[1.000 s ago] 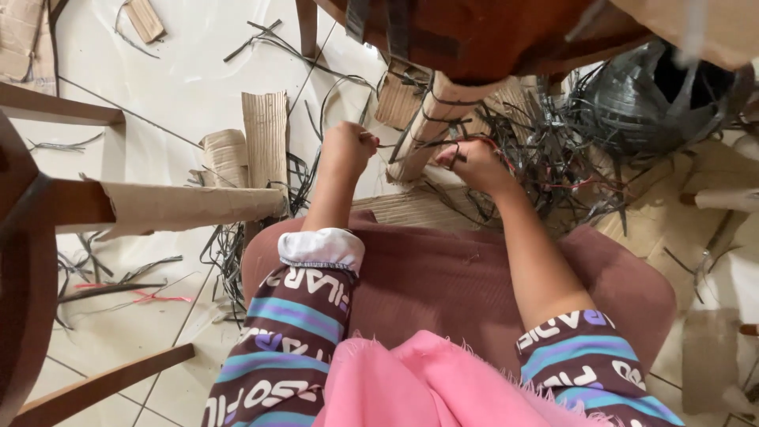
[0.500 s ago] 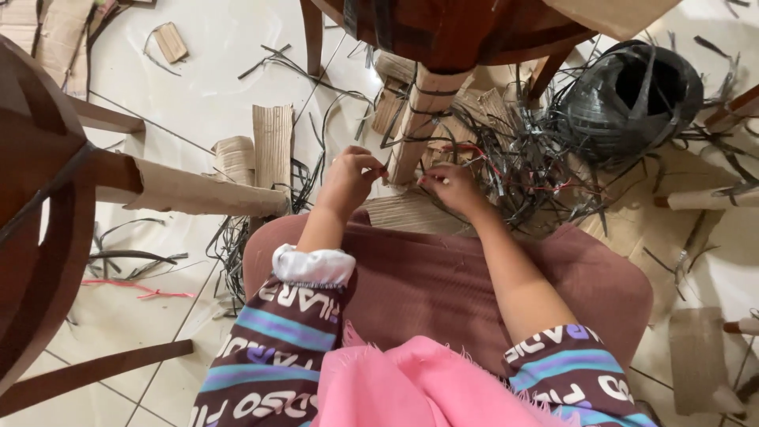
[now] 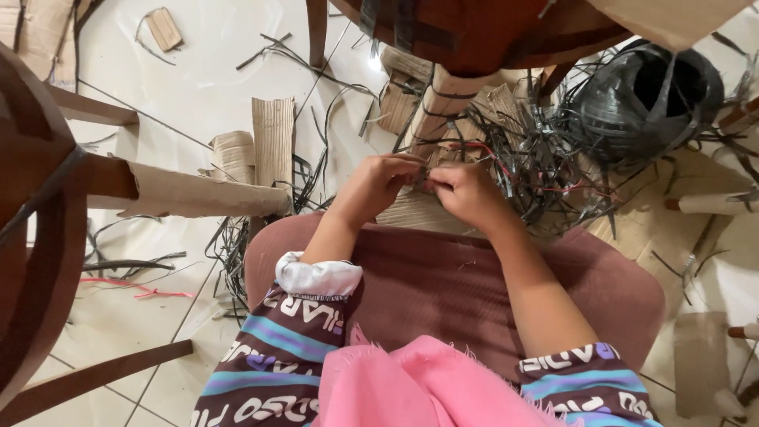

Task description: Wrapping a wooden chair leg with dark synthetic strips for repair or decoration

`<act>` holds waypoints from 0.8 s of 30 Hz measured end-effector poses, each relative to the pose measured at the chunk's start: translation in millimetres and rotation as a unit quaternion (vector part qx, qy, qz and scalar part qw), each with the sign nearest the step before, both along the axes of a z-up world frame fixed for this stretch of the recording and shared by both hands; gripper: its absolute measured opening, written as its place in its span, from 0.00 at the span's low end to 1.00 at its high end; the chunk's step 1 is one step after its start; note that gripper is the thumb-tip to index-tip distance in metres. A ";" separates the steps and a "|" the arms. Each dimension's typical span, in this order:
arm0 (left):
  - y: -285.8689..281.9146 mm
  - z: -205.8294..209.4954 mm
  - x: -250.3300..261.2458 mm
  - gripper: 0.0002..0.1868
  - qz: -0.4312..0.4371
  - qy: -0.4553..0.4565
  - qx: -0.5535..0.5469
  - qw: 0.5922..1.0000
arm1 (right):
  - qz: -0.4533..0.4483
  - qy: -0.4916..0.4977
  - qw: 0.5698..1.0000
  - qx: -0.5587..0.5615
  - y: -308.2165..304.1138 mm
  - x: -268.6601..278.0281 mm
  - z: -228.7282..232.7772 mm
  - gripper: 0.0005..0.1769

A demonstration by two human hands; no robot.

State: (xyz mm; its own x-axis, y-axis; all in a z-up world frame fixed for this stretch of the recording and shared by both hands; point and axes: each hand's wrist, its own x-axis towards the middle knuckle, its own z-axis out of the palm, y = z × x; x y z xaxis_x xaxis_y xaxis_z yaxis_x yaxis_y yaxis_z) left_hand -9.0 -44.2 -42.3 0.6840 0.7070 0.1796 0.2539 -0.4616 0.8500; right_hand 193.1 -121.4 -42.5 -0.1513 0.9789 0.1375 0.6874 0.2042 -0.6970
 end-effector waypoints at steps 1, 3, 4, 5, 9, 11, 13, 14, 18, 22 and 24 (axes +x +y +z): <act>2.0 1.2 1.1 0.12 0.001 0.000 -0.003 1.000 | 0.001 0.000 1.000 -0.003 0.1 -2.2 10.1 0.06; 6.3 4.1 3.1 0.13 -0.026 -0.005 0.008 1.000 | 0.030 -0.030 0.999 0.016 1.1 -6.6 30.7 0.03; 9.0 -2.2 6.7 0.13 -0.025 -0.005 0.005 1.000 | 0.030 -0.029 0.999 0.014 0.3 -7.5 29.4 0.03; 11.7 -8.3 10.4 0.12 -0.023 -0.009 0.026 0.999 | 0.029 -0.042 0.999 0.010 -0.5 -8.3 28.3 0.03; 21.7 -33.0 21.8 0.05 -0.016 0.002 0.078 0.997 | 0.042 0.041 0.998 0.000 0.9 -23.2 51.9 0.04; 27.0 -48.4 20.9 0.04 -0.022 0.028 0.097 0.995 | 0.010 0.035 0.999 0.034 4.6 -21.0 38.9 0.02; 29.9 -53.8 20.8 0.04 -0.027 0.054 0.116 0.991 | -0.022 0.029 0.997 0.069 8.8 -13.5 27.9 0.05; 31.8 -50.5 21.2 0.04 -0.019 0.030 0.065 0.997 | -0.027 -0.003 0.997 0.070 12.5 -7.2 23.9 0.09; 28.9 -20.6 21.5 0.09 0.001 0.030 -0.037 0.999 | -0.035 0.010 0.999 0.011 18.5 4.9 15.1 0.13; 25.7 -10.4 14.6 0.07 -0.003 -0.001 -0.031 1.000 | -0.048 0.020 0.998 0.036 20.6 -4.1 14.7 0.08; 22.6 -5.4 11.2 0.08 0.020 -0.002 -0.047 0.999 | -0.066 0.026 0.997 0.039 20.6 -6.9 14.3 0.10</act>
State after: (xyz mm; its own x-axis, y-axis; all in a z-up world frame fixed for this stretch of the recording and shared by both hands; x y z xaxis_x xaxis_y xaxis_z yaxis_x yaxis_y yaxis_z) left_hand 2.2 -21.6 -47.7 0.6546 0.7474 0.1135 0.2667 -0.3688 0.8904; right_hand 186.2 -100.9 -28.2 -0.0128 0.9757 0.2185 0.6753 0.1696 -0.7177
